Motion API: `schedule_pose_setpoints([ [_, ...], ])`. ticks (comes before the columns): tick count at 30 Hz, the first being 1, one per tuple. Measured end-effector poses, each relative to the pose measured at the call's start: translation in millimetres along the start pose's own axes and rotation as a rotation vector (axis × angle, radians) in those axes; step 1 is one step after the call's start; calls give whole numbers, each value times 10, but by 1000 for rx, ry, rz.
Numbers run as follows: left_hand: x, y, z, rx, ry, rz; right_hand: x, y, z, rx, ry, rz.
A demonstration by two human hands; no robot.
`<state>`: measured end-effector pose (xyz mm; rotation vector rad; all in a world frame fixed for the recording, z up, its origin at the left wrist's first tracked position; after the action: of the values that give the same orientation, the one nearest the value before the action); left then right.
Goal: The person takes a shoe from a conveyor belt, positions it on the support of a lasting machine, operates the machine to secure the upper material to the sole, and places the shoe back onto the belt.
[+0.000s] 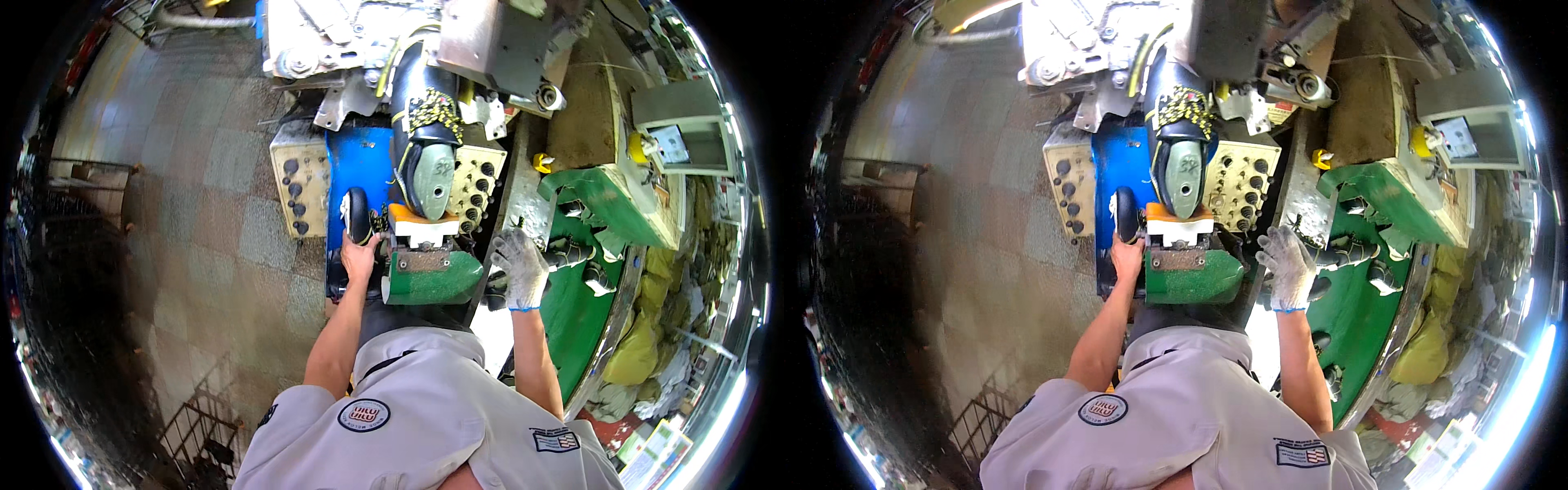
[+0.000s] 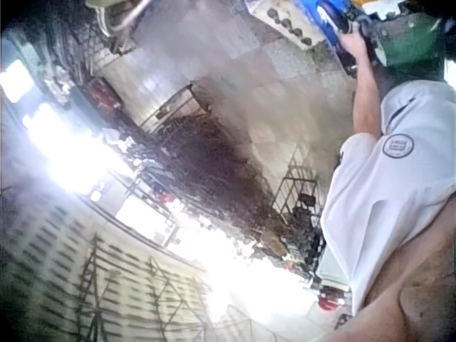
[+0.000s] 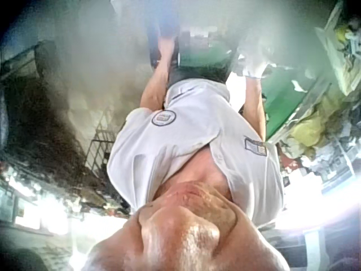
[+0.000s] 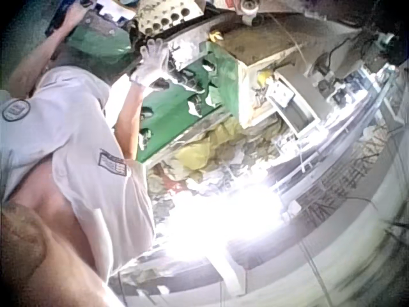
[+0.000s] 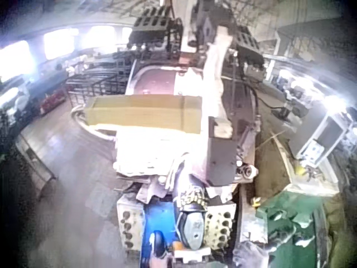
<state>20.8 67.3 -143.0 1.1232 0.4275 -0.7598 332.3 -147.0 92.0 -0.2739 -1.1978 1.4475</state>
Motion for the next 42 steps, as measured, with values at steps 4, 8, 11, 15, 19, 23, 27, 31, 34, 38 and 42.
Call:
schedule_pose_setpoints([
  [4,-248,73,113,9,-19,118,161,-62,34,-9,-66,101],
  [8,-1165,555,587,-22,7,-82,419,-187,227,-37,-146,154],
  [11,-1988,1234,964,124,80,-171,895,-309,556,-64,-238,187],
  [15,-2740,2386,1684,386,241,-449,1741,-276,996,-60,-619,150],
  [19,-2497,3481,2587,978,291,-497,1721,-82,833,60,-484,-103],
  [23,-1957,3720,2419,900,-34,127,804,-294,237,222,-368,-519],
  [27,-374,3888,2414,411,-746,570,283,-839,426,309,-413,-801],
  [31,668,4010,2981,515,-935,277,-813,-1045,492,223,-238,-877],
  [34,1400,4045,3443,548,-934,186,-1904,-857,262,31,82,-854],
  [38,2246,3650,4086,801,-1159,-286,-3091,-1374,440,-64,309,-435],
  [42,2381,3255,4168,739,-1247,-420,-4986,-1728,431,200,564,556],
])
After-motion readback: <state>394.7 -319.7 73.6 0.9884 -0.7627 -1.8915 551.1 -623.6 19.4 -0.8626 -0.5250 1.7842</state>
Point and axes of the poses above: each hand's wrist, its own z-axis away from the middle knuckle, its own x-axis out of the palm, y = z × x, the point moved 9 cm from there along -z, towards the middle knuckle, and after that the axes turned 10 degrees about -z, right-handed, at the moved point
